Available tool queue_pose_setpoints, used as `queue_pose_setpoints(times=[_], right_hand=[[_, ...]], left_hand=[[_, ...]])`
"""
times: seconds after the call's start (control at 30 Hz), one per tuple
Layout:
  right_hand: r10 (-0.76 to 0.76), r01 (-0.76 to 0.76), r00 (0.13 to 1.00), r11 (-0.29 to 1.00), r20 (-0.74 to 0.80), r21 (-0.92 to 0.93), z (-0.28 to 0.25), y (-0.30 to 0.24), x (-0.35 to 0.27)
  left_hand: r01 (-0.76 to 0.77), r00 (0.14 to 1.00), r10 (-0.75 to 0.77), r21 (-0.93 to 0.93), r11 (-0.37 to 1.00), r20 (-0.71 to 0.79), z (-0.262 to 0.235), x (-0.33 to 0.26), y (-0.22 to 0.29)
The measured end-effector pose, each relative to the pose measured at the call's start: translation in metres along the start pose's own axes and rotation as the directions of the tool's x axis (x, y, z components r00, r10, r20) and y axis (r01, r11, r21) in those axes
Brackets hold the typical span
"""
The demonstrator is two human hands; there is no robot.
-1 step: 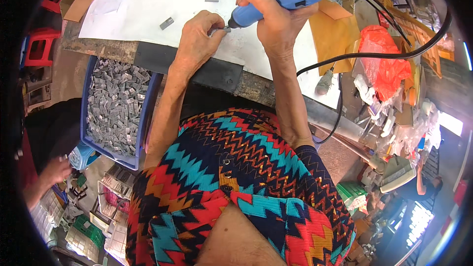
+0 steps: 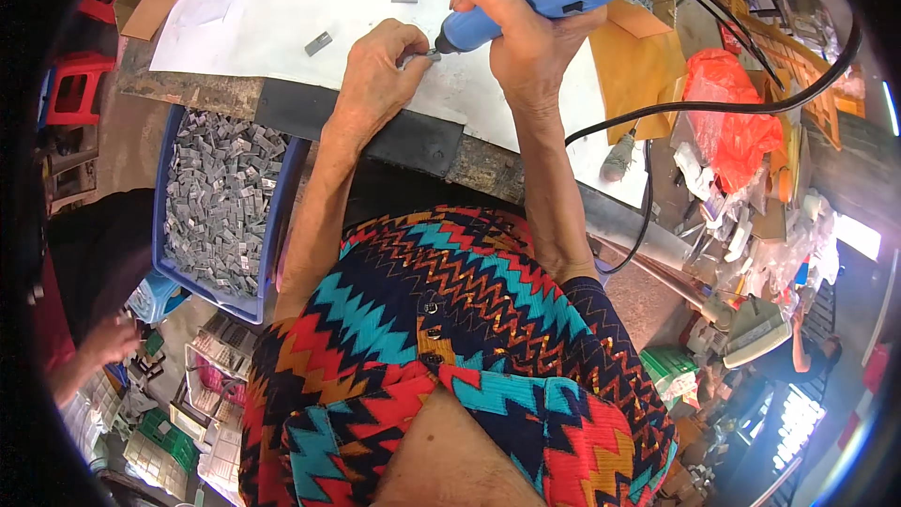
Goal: Using an electric screwdriver to secure screws into small metal hardware components on a workbench.
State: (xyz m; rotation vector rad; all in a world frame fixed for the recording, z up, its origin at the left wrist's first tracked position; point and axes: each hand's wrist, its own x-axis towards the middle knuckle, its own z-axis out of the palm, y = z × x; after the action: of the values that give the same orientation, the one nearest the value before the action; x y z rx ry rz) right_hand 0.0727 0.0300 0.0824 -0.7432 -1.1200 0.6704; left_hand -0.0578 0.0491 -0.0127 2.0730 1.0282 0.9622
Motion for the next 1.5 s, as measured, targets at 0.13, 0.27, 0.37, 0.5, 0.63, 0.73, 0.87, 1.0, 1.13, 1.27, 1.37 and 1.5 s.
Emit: queue_pose_setpoints(times=[0.13,0.27,0.37,0.5,0.63,0.73,0.87,1.0,1.13,1.27,1.37,1.5], right_hand=[[-0.024,0.023,0.999,0.999,-0.028,-0.023,0.003,0.001,0.0],[0.033,-0.036,0.997,0.999,-0.076,-0.035,0.012,-0.007,-0.003],[0.033,-0.038,0.995,0.998,-0.091,-0.047,0.012,-0.005,-0.004],[0.021,-0.024,0.996,0.999,-0.081,-0.038,0.012,-0.002,-0.004],[0.001,-0.003,0.998,1.0,-0.063,-0.031,0.01,0.0,-0.003],[-0.02,0.02,1.0,0.999,-0.005,-0.038,0.004,0.008,-0.002],[-0.041,0.042,0.999,0.998,0.005,-0.049,0.003,0.006,-0.002],[-0.022,0.022,1.0,0.997,-0.008,-0.077,0.011,-0.002,-0.003],[0.065,-0.07,0.996,0.995,-0.068,-0.071,0.012,0.003,-0.005],[-0.228,0.172,0.966,0.919,0.123,0.354,0.006,0.024,0.002],[0.075,-0.075,0.997,0.984,-0.004,-0.162,0.02,0.002,-0.003],[0.029,-0.022,0.999,0.965,0.023,-0.263,0.02,0.005,-0.004]], left_hand=[[-0.004,1.0,0.004,-0.006,1.0,0.004,0.0,0.001,0.002],[0.02,1.0,-0.02,0.014,1.0,0.012,0.0,0.0,0.002],[0.008,1.0,-0.009,0.025,1.0,0.014,-0.001,0.0,0.003],[0.02,1.0,-0.02,0.036,0.999,0.016,-0.001,0.0,0.003],[0.011,1.0,-0.012,0.047,0.999,0.011,0.0,-0.001,0.002],[0.006,1.0,-0.006,0.057,0.998,0.003,0.001,0.0,0.0],[0.031,0.999,-0.033,0.062,0.998,0.026,0.002,0.0,0.002],[0.002,1.0,-0.003,0.056,0.998,0.012,0.002,0.0,0.001],[0.003,1.0,-0.004,0.051,0.999,0.029,0.002,0.001,-0.002],[0.029,0.999,-0.031,0.045,0.999,0.042,0.002,0.003,0.0],[0.031,0.998,-0.034,0.051,0.998,0.045,0.0,0.002,-0.002],[0.032,0.999,-0.032,0.02,0.999,0.028,0.003,0.002,-0.001]])
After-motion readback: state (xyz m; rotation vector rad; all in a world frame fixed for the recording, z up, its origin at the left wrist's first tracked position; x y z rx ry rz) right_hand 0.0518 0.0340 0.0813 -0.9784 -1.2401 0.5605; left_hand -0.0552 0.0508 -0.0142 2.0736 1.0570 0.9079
